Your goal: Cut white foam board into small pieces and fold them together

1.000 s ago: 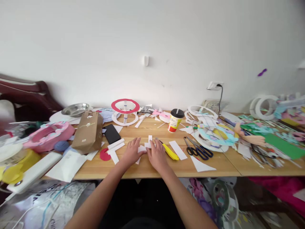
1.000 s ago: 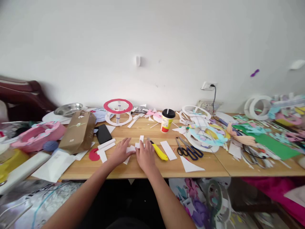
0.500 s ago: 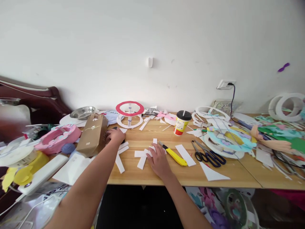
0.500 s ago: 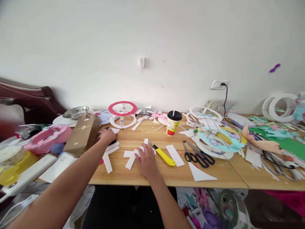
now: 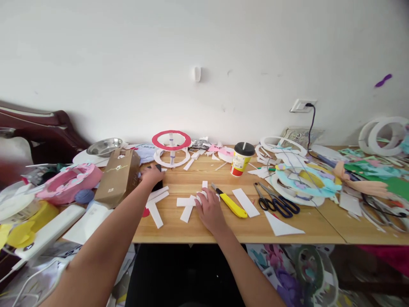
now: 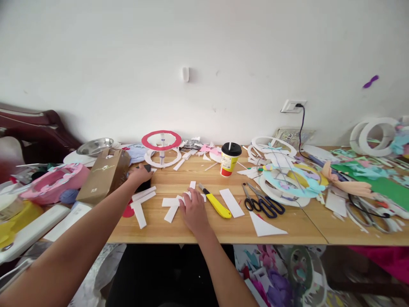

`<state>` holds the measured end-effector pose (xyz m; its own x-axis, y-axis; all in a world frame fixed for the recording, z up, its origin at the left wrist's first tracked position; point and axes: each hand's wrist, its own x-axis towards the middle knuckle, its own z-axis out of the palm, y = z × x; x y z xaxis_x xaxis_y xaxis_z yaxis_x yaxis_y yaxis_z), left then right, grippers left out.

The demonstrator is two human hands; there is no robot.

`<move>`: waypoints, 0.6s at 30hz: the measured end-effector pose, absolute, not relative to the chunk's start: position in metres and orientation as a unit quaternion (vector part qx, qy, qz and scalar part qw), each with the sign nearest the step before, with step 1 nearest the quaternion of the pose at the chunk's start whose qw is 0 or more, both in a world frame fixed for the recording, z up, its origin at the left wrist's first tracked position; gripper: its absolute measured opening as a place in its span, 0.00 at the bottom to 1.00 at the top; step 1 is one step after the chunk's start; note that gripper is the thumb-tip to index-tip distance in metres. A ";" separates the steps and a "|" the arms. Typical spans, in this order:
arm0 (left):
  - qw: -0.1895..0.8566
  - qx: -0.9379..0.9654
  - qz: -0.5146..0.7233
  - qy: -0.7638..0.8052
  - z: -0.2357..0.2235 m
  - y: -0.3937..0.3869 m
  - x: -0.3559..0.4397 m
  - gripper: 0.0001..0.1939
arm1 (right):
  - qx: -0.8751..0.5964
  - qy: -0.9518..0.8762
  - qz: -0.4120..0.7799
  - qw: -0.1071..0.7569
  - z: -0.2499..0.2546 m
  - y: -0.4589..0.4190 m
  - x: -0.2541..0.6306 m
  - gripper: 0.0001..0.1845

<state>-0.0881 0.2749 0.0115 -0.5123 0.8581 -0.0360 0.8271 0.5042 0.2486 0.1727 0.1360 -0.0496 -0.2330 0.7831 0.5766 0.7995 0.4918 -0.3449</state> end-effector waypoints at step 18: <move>0.141 0.473 0.193 0.848 -0.007 0.260 -0.114 0.38 | -0.503 -0.780 0.002 0.372 -0.055 0.137 0.175 0.16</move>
<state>-0.1145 0.2598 -0.0067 -0.5134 0.8563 -0.0564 0.7480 0.4788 0.4595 0.1751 0.1372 -0.0551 -0.2168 0.7869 0.5777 0.7834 0.4934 -0.3781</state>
